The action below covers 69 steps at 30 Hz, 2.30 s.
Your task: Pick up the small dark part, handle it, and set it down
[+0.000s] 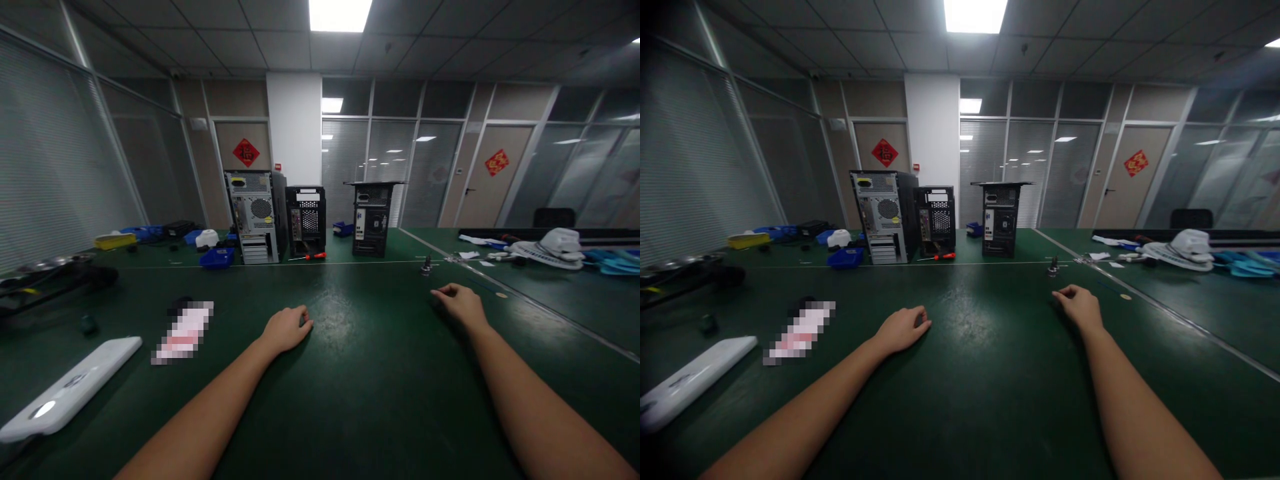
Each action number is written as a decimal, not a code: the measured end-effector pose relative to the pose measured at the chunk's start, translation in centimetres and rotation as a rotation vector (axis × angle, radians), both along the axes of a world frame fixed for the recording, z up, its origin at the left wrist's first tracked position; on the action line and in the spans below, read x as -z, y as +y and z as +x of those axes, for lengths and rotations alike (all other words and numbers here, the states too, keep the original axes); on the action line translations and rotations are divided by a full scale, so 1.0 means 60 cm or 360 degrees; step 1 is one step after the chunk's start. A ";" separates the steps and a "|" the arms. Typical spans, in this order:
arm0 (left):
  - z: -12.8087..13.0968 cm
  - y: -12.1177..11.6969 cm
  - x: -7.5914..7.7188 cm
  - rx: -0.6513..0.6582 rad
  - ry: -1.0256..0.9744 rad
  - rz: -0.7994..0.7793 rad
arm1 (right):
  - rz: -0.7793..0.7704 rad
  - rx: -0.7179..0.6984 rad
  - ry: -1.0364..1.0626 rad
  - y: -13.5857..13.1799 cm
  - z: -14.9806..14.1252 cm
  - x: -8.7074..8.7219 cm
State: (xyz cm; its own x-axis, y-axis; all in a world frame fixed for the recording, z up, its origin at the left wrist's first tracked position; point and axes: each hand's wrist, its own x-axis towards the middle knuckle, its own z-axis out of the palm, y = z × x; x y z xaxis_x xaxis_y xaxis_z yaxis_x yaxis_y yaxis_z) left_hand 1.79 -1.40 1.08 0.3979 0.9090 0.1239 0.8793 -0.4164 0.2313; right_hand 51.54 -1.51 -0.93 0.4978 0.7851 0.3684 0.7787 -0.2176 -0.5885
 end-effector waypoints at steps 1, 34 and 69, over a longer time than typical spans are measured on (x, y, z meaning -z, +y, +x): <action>0.000 0.000 0.000 -0.0002 -0.0001 -0.0001 | 0.0013 0.0005 -0.0010 0.002 0.002 0.002; 0.014 -0.020 -0.013 0.0227 -0.0078 -0.0063 | -0.0006 -0.1354 -0.0445 -0.026 -0.250 -0.047; 0.042 -0.032 -0.008 0.0478 -0.0094 0.0197 | 0.0107 -0.1667 -0.0163 -0.084 -0.407 -0.060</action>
